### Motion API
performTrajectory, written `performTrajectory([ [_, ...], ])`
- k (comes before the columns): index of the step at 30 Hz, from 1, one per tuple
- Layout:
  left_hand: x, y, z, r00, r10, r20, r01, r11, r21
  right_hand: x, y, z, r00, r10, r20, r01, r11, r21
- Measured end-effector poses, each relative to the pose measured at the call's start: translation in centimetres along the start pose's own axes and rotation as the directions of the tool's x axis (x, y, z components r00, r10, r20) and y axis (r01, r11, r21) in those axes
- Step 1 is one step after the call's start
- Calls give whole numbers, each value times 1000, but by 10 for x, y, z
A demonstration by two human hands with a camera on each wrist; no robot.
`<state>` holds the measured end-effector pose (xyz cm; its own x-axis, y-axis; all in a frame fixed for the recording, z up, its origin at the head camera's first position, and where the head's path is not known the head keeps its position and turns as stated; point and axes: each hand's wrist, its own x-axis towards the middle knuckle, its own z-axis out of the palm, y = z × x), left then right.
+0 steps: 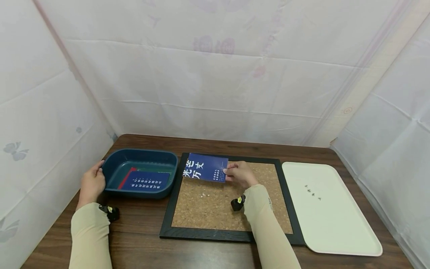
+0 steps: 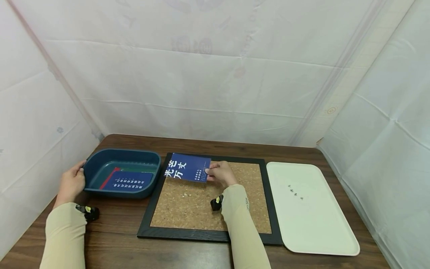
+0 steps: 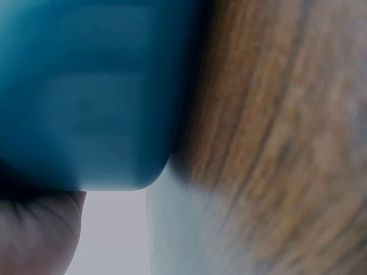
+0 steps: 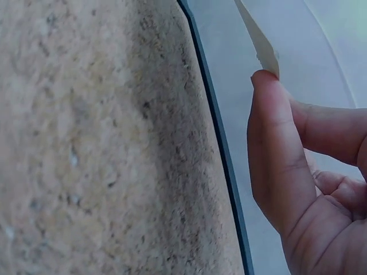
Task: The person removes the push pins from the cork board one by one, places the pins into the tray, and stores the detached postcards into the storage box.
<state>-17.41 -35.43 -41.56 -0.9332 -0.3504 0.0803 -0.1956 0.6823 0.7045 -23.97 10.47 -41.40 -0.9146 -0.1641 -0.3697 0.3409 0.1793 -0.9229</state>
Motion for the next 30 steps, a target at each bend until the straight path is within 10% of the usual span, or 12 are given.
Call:
performTrajectory([
  [30, 0, 2, 3, 1000, 2, 10, -2, 1000, 14, -4, -26, 22, 997, -46, 56, 48, 998, -28],
])
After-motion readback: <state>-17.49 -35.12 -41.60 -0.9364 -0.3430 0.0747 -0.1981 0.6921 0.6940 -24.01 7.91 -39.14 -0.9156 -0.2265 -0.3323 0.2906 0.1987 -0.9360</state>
